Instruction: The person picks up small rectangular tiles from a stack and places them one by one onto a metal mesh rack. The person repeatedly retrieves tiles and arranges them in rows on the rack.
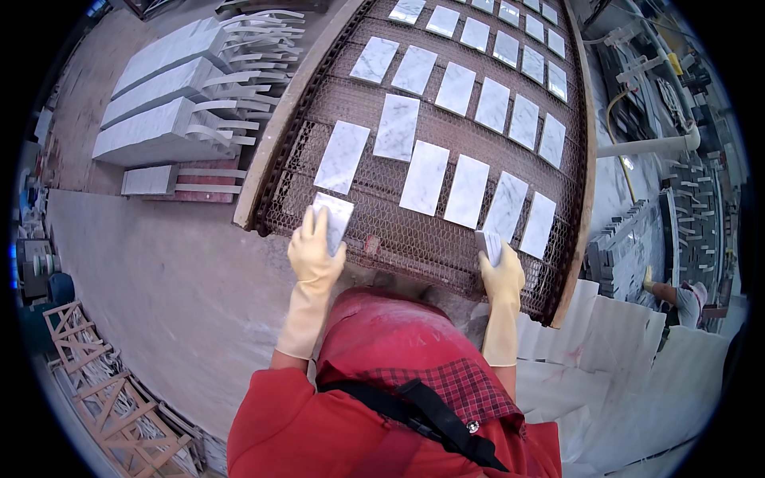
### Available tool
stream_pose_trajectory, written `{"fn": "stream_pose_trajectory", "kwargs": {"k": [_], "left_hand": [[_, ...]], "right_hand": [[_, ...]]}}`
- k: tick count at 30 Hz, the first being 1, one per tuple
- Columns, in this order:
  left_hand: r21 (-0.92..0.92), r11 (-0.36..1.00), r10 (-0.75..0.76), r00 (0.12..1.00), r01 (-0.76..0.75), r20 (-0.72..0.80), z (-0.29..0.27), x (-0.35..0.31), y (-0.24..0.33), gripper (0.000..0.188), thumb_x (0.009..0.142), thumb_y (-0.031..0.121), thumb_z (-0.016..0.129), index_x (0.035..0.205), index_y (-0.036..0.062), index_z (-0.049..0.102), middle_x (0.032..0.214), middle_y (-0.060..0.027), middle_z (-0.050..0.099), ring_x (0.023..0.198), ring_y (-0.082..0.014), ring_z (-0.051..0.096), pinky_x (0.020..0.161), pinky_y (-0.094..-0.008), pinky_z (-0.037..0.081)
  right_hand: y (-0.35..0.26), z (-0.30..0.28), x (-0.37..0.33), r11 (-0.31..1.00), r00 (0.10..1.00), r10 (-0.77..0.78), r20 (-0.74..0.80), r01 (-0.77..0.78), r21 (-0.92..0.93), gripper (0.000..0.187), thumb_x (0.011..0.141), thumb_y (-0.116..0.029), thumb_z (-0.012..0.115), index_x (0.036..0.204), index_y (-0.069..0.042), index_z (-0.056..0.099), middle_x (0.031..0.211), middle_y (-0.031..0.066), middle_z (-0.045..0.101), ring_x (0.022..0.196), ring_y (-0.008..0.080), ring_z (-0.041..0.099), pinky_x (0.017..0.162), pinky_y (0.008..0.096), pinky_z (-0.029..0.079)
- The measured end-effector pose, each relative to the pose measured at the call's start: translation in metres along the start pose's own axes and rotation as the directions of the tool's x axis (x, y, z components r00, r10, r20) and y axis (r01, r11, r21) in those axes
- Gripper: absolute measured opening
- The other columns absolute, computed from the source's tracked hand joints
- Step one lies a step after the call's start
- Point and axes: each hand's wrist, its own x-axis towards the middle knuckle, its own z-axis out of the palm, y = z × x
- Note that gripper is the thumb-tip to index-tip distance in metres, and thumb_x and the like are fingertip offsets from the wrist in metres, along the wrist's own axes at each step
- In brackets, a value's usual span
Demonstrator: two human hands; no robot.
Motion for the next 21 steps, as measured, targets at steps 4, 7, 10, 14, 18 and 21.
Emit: {"fn": "stream_pose_trajectory", "kwargs": {"k": [4, 7, 10, 14, 18, 21], "left_hand": [[0.080, 0.997, -0.020, 0.992, 0.010, 0.124, 0.007, 0.008, -0.029, 0.090, 0.074, 0.028, 0.090, 0.155, 0.0136, 0.053, 0.155, -0.0189, 0.054, 0.112, -0.0407, 0.065, 0.096, -0.0511, 0.056], [0.155, 0.986, 0.040, 0.987, -0.064, 0.158, 0.005, 0.009, -0.027, 0.088, 0.077, 0.031, 0.090, 0.155, 0.0146, 0.053, 0.154, -0.0182, 0.054, 0.112, -0.0398, 0.065, 0.095, -0.0499, 0.056], [0.156, 0.988, -0.016, 0.977, -0.018, 0.212, -0.001, 0.014, -0.016, 0.083, 0.080, 0.031, 0.089, 0.152, 0.0115, 0.053, 0.151, -0.0222, 0.057, 0.113, -0.0434, 0.066, 0.097, -0.0512, 0.056], [0.121, 0.992, -0.003, 0.986, -0.018, 0.166, -0.003, 0.025, -0.014, 0.070, 0.087, 0.033, 0.084, 0.148, 0.0111, 0.057, 0.143, -0.0187, 0.060, 0.115, -0.0389, 0.065, 0.098, -0.0495, 0.054], [0.139, 0.989, 0.048, 0.998, -0.052, 0.036, 0.010, 0.058, -0.001, 0.060, 0.091, 0.034, 0.080, 0.143, 0.0121, 0.060, 0.135, -0.0157, 0.063, 0.118, -0.0358, 0.064, 0.101, -0.0502, 0.051], [0.189, 0.981, 0.021, 0.998, -0.031, 0.057, 0.020, 0.098, 0.017, 0.056, 0.091, 0.034, 0.080, 0.139, 0.0117, 0.061, 0.131, -0.0154, 0.063, 0.118, -0.0362, 0.064, 0.100, -0.0516, 0.051]], "right_hand": [[-0.002, -0.002, 0.003, 1.000, 0.999, -0.017, 0.027, 0.017, 0.000, 0.061, 0.091, -0.040, 0.079, 0.147, -0.019, 0.064, 0.131, 0.0183, 0.073, 0.122, 0.0390, 0.069, 0.105, 0.0499, 0.054], [-0.002, -0.001, 0.001, 0.999, 0.999, -0.030, -0.016, 0.029, -0.016, 0.061, 0.092, -0.039, 0.079, 0.147, -0.019, 0.064, 0.132, 0.0183, 0.073, 0.123, 0.0392, 0.069, 0.106, 0.0496, 0.054], [-0.002, -0.003, 0.001, 1.000, 1.000, -0.011, -0.015, 0.011, -0.003, 0.063, 0.092, -0.039, 0.079, 0.149, -0.018, 0.063, 0.133, 0.0186, 0.072, 0.124, 0.0394, 0.069, 0.107, 0.0493, 0.053], [-0.006, -0.008, 0.000, 1.000, 1.000, 0.014, 0.000, -0.014, -0.017, 0.063, 0.091, -0.040, 0.079, 0.149, -0.018, 0.064, 0.134, 0.0189, 0.072, 0.125, 0.0395, 0.068, 0.107, 0.0495, 0.053], [-0.002, -0.003, 0.003, 1.000, 1.000, -0.002, -0.003, 0.002, 0.004, 0.063, 0.091, -0.041, 0.079, 0.148, -0.018, 0.065, 0.134, 0.0192, 0.072, 0.125, 0.0397, 0.068, 0.107, 0.0498, 0.053], [-0.003, -0.005, 0.003, 1.000, 1.000, -0.008, 0.006, 0.008, 0.012, 0.063, 0.091, -0.041, 0.079, 0.148, -0.017, 0.065, 0.133, 0.0193, 0.072, 0.124, 0.0398, 0.069, 0.107, 0.0499, 0.053]]}}
